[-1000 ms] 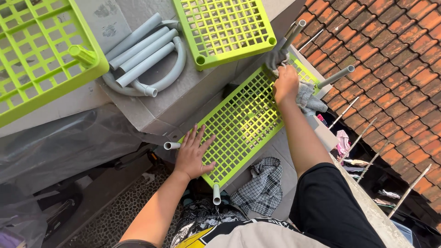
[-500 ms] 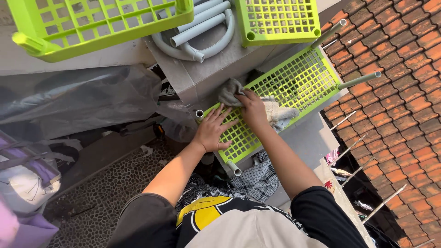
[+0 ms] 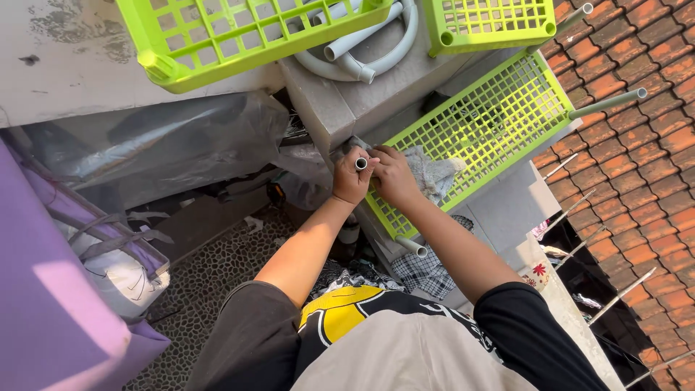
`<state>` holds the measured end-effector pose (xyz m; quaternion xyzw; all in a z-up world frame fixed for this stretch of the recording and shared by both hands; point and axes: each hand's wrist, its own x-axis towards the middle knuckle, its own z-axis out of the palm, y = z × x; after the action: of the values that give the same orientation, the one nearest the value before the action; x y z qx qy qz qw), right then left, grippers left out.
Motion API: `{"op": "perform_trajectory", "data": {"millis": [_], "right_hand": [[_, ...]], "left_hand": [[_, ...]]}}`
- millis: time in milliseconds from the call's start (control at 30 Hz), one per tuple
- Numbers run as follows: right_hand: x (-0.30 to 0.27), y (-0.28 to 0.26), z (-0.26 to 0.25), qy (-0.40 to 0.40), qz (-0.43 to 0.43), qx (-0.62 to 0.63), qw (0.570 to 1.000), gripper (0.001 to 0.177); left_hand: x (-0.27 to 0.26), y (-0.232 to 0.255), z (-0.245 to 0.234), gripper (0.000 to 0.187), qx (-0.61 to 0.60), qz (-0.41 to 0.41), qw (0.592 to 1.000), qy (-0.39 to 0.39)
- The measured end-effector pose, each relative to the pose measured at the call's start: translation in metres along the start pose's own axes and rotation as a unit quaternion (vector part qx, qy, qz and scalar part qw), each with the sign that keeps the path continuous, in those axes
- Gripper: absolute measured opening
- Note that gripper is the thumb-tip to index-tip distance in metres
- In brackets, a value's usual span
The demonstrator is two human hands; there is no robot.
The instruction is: Clean and assemble a multi-tier green plastic shelving unit on a balcony.
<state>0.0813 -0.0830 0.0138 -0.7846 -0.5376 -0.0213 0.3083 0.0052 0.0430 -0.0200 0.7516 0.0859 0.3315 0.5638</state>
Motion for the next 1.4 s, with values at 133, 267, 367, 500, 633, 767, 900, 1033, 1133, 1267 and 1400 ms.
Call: {"op": "perform_trajectory", "data": {"millis": [133, 267, 367, 500, 633, 767, 900, 1033, 1133, 1267, 1400], "right_hand": [[-0.006, 0.023, -0.026, -0.065, -0.032, 0.021, 0.997, 0.040], [-0.017, 0.024, -0.034, -0.024, 0.037, -0.082, 0.996, 0.045], [-0.042, 0.008, -0.023, -0.058, 0.044, -0.026, 0.997, 0.046], [-0.076, 0.005, -0.052, -0.144, -0.007, 0.041, 0.989, 0.048], [-0.093, 0.029, -0.069, -0.043, 0.114, -0.053, 0.991, 0.048], [-0.103, -0.006, -0.056, -0.019, 0.181, -0.013, 0.983, 0.045], [-0.123, -0.017, -0.069, -0.077, 0.127, 0.055, 0.987, 0.044], [-0.136, 0.011, -0.077, 0.005, 0.224, -0.042, 0.974, 0.046], [-0.111, 0.009, -0.056, 0.097, 0.289, -0.098, 0.947, 0.039], [-0.055, -0.009, -0.027, 0.002, 0.081, -0.056, 0.995, 0.047], [-0.013, -0.004, -0.012, 0.061, 0.090, -0.100, 0.989, 0.050]], "left_hand": [[0.007, -0.001, 0.000, 0.029, 0.000, 0.017, 1.000, -0.006], [0.006, 0.001, 0.002, 0.027, -0.008, 0.023, 1.000, -0.010], [0.009, -0.002, -0.003, 0.026, 0.007, 0.033, 0.999, -0.013], [0.007, 0.003, -0.004, 0.025, 0.011, 0.024, 0.999, -0.024], [0.010, -0.004, -0.001, 0.025, 0.010, 0.029, 0.999, -0.031], [0.008, -0.002, -0.005, 0.026, 0.008, 0.030, 0.999, -0.040], [0.012, 0.000, -0.006, 0.025, -0.002, 0.033, 0.998, -0.046], [0.010, 0.002, -0.005, 0.026, 0.003, 0.036, 0.998, -0.043], [0.013, 0.001, -0.004, 0.026, -0.002, 0.036, 0.998, -0.042], [0.012, 0.005, -0.006, 0.026, -0.006, 0.024, 0.999, -0.045], [0.013, 0.002, -0.004, 0.026, 0.000, 0.028, 0.999, -0.041]]}}
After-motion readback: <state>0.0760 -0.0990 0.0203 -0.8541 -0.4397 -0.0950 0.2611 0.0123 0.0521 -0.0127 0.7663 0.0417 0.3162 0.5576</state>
